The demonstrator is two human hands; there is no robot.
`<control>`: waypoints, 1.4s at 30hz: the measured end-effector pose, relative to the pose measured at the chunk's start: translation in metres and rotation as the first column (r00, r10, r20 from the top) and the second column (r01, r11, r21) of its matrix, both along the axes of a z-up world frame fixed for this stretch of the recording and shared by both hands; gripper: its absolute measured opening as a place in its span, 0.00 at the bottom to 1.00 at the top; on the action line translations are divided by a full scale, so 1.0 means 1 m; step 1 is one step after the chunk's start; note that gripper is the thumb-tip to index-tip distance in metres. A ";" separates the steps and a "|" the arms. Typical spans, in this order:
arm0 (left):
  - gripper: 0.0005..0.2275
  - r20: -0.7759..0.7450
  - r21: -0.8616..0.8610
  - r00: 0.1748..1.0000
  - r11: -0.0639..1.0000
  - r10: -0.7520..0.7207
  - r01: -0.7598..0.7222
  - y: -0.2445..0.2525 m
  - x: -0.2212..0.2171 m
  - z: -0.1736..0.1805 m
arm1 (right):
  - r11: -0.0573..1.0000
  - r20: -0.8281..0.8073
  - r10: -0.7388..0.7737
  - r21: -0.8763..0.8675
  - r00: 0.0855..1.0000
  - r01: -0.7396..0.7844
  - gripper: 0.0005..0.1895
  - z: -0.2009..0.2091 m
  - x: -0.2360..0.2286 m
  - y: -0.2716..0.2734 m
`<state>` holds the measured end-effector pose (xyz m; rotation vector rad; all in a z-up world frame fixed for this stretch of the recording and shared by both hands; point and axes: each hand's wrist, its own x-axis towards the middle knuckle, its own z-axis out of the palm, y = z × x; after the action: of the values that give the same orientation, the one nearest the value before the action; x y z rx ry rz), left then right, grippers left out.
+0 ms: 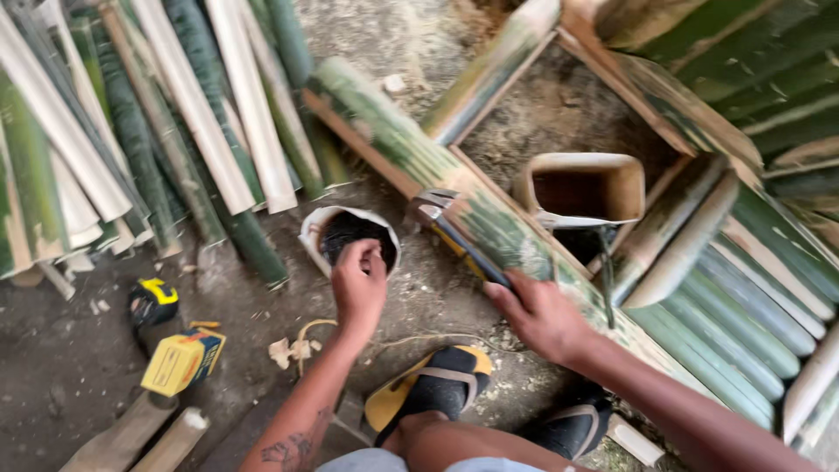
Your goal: The person assembles a bamboo structure by hammering nails into bamboo slats and using a machete to split and trim bamboo pieces. The person repeatedly hammers nails into the frame and splits bamboo strips on a wooden block, then fits them into the structure.
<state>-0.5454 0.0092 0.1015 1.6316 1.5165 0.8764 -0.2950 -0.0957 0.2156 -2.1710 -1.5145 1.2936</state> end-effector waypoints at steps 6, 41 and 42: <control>0.05 -0.471 -0.215 0.811 0.937 -0.346 0.275 0.090 -0.054 -0.056 | 0.976 -0.224 -0.219 -0.050 0.950 0.213 0.24 -0.042 -0.090 0.036; 0.10 0.298 -0.209 0.326 0.272 -0.897 0.939 -0.043 0.348 -0.007 | 0.609 0.103 -0.782 -0.082 0.615 0.789 0.23 -0.018 0.143 -0.225; 0.10 0.240 -0.109 0.321 0.303 -0.916 0.947 -0.049 0.364 -0.013 | 0.612 0.118 -0.782 -0.046 0.612 0.790 0.22 -0.032 0.148 -0.233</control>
<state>-0.1812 -0.0403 0.0888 1.8222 0.2835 0.0845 -0.1474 -0.3290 0.1833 -2.4992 -0.3350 0.9429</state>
